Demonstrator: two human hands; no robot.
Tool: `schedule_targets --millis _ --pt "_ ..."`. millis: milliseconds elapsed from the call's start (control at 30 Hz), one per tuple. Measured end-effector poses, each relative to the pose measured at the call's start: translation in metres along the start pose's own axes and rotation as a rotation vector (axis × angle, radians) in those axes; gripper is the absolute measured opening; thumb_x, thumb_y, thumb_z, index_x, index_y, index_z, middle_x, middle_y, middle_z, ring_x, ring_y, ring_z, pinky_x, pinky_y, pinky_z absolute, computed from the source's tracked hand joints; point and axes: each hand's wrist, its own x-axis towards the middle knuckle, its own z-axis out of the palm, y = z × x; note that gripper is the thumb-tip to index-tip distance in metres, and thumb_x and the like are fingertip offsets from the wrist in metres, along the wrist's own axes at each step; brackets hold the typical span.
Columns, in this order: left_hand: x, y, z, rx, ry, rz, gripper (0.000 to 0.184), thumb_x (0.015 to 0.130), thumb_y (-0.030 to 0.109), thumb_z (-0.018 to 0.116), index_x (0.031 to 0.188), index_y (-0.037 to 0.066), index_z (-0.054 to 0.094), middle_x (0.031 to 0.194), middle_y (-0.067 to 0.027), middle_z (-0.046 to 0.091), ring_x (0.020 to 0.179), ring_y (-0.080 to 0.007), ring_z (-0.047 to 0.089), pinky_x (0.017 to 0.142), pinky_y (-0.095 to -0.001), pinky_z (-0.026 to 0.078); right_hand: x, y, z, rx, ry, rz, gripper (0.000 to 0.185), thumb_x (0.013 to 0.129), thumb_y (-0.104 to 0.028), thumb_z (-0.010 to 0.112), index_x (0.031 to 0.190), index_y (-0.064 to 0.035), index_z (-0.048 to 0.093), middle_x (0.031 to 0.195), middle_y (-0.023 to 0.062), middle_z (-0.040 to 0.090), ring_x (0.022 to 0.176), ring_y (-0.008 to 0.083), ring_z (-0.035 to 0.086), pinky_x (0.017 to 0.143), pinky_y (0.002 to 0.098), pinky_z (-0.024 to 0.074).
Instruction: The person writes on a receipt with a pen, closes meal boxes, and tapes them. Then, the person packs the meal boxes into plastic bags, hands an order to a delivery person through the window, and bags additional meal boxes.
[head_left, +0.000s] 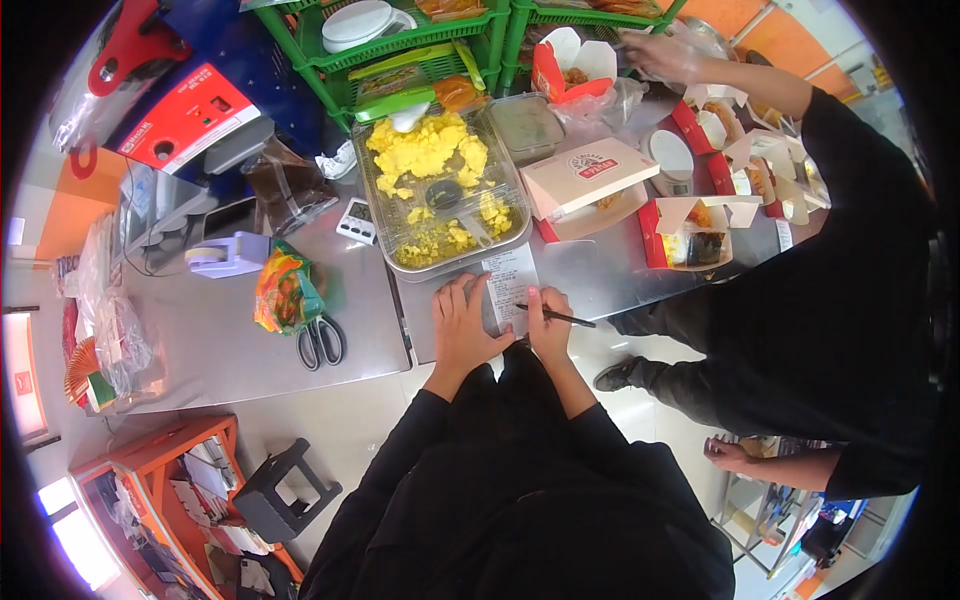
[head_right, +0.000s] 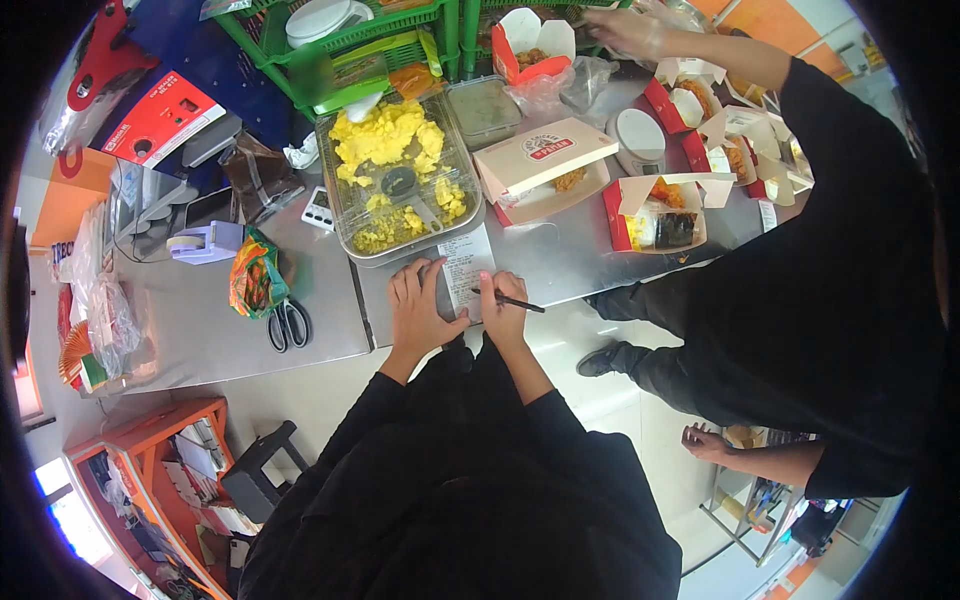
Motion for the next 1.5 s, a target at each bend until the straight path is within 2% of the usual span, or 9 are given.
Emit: schedule_targets --millis 33,233,433,633,833,1033,1233,1433,1500 --pt "0.0002 0.0002 0.0001 0.003 0.000 0.002 0.080 0.054 0.033 0.074 0.125 0.009 0.047 0.121 -0.0128 0.041 0.114 -0.0352 0.037 0.100 -0.0466 0.029 -0.0001 0.0017 -0.0007 0.051 -0.012 0.096 0.029 0.084 -0.015 0.064 0.062 -0.0049 0.049 0.058 0.0056 0.048 0.060 0.0227 0.045 0.066 0.0351 0.0350" --pt "-0.0004 -0.0005 0.0019 0.014 0.002 0.003 0.080 0.054 0.034 0.074 0.126 0.009 0.047 0.121 -0.0132 0.041 0.115 -0.0355 0.037 0.100 -0.0468 0.028 0.0032 -0.0030 -0.0011 -0.060 -0.032 -0.180 0.032 0.086 -0.014 0.063 0.061 -0.0038 0.046 0.058 0.0082 0.048 0.056 0.0247 0.043 0.063 0.0362 0.0354" --pt "-0.0015 -0.0014 0.0030 -0.008 0.000 -0.006 0.080 0.054 0.033 0.074 0.125 0.008 0.047 0.121 -0.0132 0.042 0.115 -0.0356 0.037 0.100 -0.0468 0.028 0.0009 0.0012 -0.0025 -0.042 -0.003 -0.026 0.030 0.086 -0.013 0.062 0.062 -0.0039 0.047 0.058 0.0071 0.047 0.056 0.0243 0.045 0.064 0.0357 0.0359" --pt "-0.0014 -0.0018 0.0033 -0.004 0.004 0.000 0.079 0.055 0.032 0.073 0.125 0.008 0.047 0.121 -0.0132 0.041 0.115 -0.0353 0.037 0.100 -0.0465 0.028 -0.0006 0.0002 -0.0041 -0.072 -0.017 -0.182 0.032 0.087 -0.012 0.062 0.061 -0.0039 0.046 0.057 0.0065 0.051 0.059 0.0200 0.043 0.058 0.0339 0.0364" --pt "-0.0016 -0.0031 0.0054 -0.028 0.011 0.001 0.081 0.053 0.032 0.074 0.126 0.010 0.047 0.121 -0.0135 0.041 0.114 -0.0347 0.035 0.100 -0.0474 0.026 -0.0023 0.0011 -0.0046 -0.021 0.007 -0.001 0.030 0.086 -0.014 0.062 0.062 -0.0043 0.047 0.056 0.0067 0.046 0.058 0.0244 0.044 0.067 0.0357 0.0368" --pt "-0.0011 -0.0032 0.0053 -0.023 0.021 0.015 0.081 0.053 0.032 0.073 0.126 0.009 0.047 0.121 -0.0137 0.041 0.114 -0.0345 0.036 0.100 -0.0472 0.026 -0.0010 -0.0031 -0.0049 -0.048 -0.038 -0.177 0.031 0.086 -0.014 0.062 0.062 -0.0034 0.046 0.057 0.0088 0.045 0.056 0.0258 0.043 0.062 0.0370 0.0359" --pt "-0.0010 -0.0017 0.0032 -0.016 -0.003 -0.001 0.079 0.055 0.032 0.073 0.125 0.007 0.047 0.121 -0.0134 0.041 0.116 -0.0351 0.036 0.101 -0.0470 0.027 -0.0027 0.0018 -0.0058 0.004 0.006 -0.037 0.031 0.086 -0.012 0.062 0.061 -0.0030 0.045 0.056 0.0094 0.045 0.056 0.0263 0.043 0.061 0.0374 0.0356" --pt "-0.0019 -0.0018 0.0026 -0.010 -0.006 0.006 0.080 0.055 0.033 0.074 0.126 0.007 0.047 0.122 -0.0135 0.041 0.116 -0.0351 0.036 0.101 -0.0468 0.027 -0.0014 -0.0003 -0.0097 -0.016 -0.043 -0.214 0.031 0.086 -0.010 0.062 0.062 -0.0024 0.044 0.056 0.0100 0.044 0.055 0.0252 0.041 0.057 0.0371 0.0347" --pt "-0.0023 -0.0014 0.0017 -0.020 -0.015 -0.007 0.080 0.055 0.033 0.074 0.126 0.008 0.047 0.123 -0.0134 0.041 0.117 -0.0350 0.036 0.101 -0.0473 0.027 -0.0003 0.0023 -0.0098 -0.023 -0.006 -0.131 0.032 0.086 -0.011 0.061 0.062 -0.0024 0.043 0.056 0.0096 0.042 0.054 0.0242 0.039 0.055 0.0357 0.0339"
